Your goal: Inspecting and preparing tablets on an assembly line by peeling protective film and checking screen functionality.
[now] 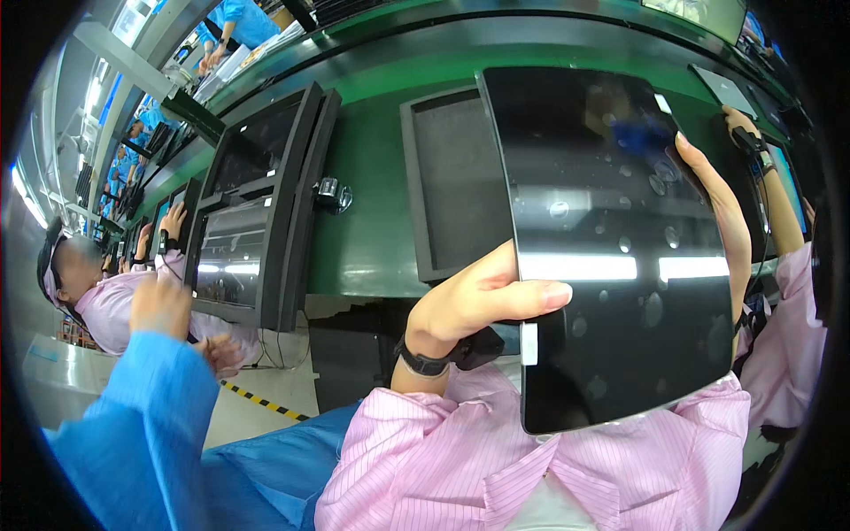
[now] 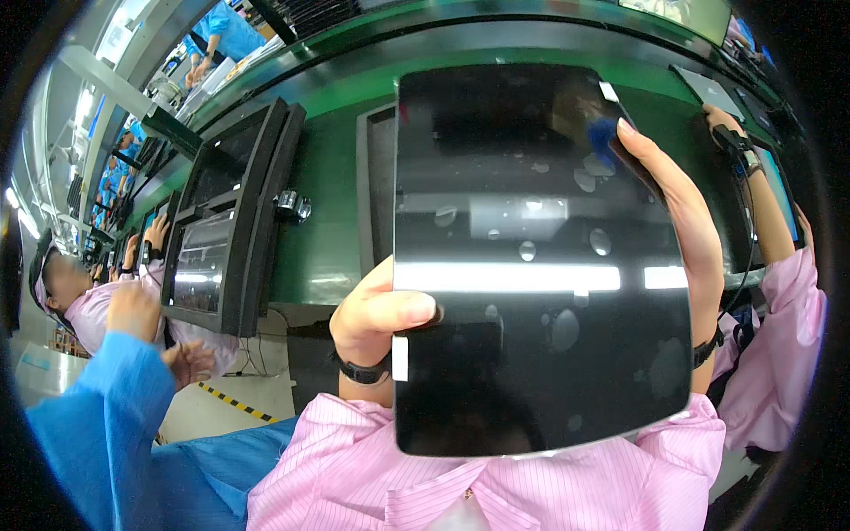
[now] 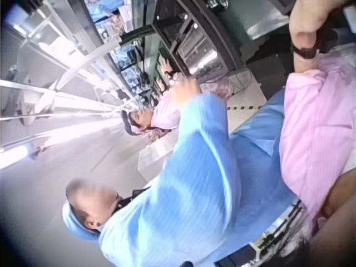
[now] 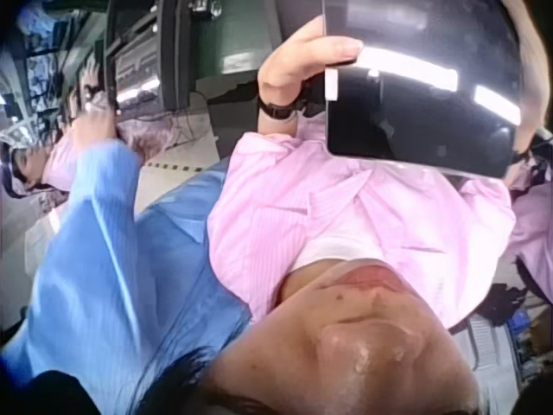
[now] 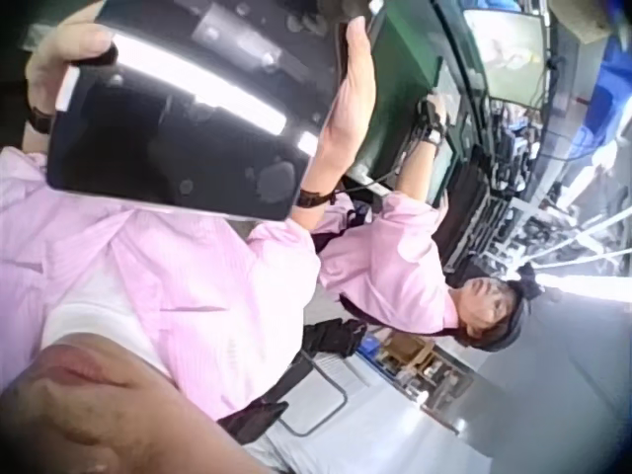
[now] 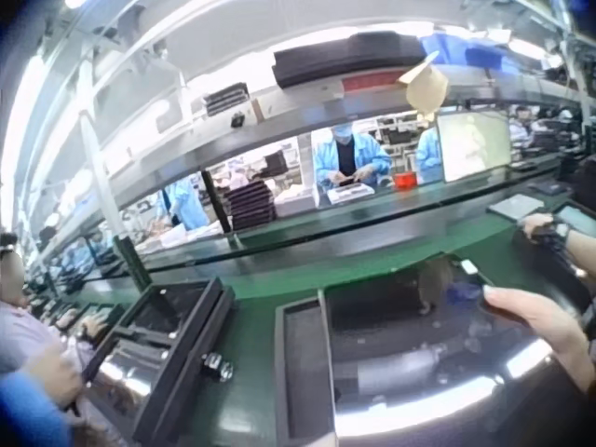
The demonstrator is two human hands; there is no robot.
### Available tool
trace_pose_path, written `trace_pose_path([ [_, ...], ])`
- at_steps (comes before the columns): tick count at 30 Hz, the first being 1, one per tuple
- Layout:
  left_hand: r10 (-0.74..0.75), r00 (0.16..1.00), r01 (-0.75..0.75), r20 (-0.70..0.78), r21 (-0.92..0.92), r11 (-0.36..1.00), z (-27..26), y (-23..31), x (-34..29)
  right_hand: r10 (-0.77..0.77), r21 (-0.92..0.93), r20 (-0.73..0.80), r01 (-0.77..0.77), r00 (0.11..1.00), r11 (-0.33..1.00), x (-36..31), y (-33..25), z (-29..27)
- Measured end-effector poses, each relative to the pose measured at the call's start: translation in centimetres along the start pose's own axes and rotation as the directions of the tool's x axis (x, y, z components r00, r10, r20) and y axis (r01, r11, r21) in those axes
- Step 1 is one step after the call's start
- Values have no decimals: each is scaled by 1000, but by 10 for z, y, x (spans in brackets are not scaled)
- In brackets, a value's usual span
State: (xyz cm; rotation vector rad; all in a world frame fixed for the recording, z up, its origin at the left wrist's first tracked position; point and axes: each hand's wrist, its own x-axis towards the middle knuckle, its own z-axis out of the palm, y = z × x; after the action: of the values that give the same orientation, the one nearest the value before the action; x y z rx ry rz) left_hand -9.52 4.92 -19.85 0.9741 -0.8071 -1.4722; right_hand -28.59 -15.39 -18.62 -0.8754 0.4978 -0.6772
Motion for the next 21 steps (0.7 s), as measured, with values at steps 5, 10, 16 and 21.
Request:
trace_pose_path([
  [5, 16, 987, -31, 162, 95, 995, -11, -6, 2, -145, -138, -142, 125, 979, 982, -1, 14, 3],
  [10, 152, 923, -204, 354, 114, 972, -17, -14, 2, -351, -219, 18, 346, 936, 912, -21, 18, 31],
  [16, 275, 960, -256, -47, 238, 937, -16, 6, 8, -541, -387, -276, 423, 795, 819, -15, 22, -5],
  [21, 721, 692, -622, -39, 475, 623, -34, 37, 33, -877, -742, 316, 670, 363, 10, -16, 46, -24],
])
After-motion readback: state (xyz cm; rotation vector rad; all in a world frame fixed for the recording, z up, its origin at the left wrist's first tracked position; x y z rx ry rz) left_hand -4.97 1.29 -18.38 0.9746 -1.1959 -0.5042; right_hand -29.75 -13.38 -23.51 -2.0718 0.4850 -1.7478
